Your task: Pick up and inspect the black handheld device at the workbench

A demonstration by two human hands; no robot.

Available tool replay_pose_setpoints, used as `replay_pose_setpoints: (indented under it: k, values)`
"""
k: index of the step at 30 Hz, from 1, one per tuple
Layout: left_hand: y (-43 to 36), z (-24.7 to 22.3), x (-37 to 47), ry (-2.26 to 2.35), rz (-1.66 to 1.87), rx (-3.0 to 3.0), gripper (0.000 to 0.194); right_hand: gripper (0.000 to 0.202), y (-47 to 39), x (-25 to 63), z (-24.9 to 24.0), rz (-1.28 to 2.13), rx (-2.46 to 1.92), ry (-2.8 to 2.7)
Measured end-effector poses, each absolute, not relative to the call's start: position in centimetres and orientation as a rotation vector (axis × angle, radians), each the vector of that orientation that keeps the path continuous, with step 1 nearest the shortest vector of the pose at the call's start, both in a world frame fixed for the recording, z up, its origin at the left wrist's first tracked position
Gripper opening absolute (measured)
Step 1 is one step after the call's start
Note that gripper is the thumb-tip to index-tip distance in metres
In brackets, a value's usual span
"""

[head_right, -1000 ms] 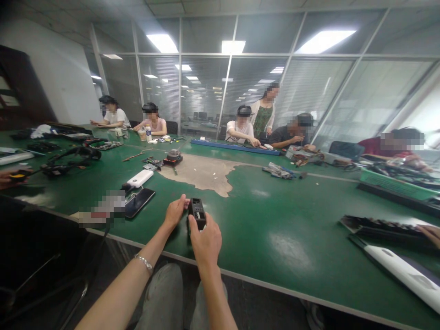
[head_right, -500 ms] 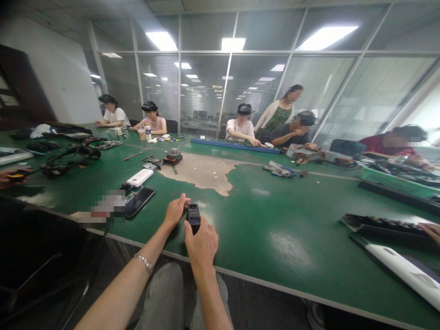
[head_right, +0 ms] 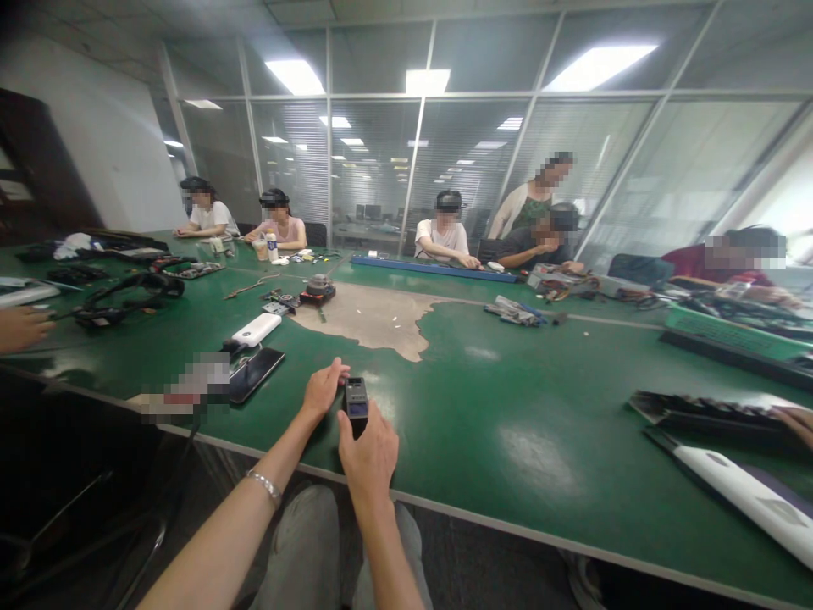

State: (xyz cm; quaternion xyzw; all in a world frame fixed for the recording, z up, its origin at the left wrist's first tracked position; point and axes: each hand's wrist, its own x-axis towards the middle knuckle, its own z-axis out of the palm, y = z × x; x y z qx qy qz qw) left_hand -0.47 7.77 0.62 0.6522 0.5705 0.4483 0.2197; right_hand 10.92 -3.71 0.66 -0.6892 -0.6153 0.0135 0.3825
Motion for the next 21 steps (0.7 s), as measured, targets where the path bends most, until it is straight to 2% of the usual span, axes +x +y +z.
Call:
replay_pose_setpoints:
  k: [13, 21]
  values:
    - [7.78, 0.49, -0.49, 1.563, 1.268, 1.809, 0.066, 0.050, -4.51, 10.87, 0.34, 0.005, -1.700, -1.577]
    - [7.65, 0.65, -0.50, 1.566, 1.263, 1.804, 0.065, 0.046, -4.12, 10.95, 0.74, 0.121, -1.644, -1.514]
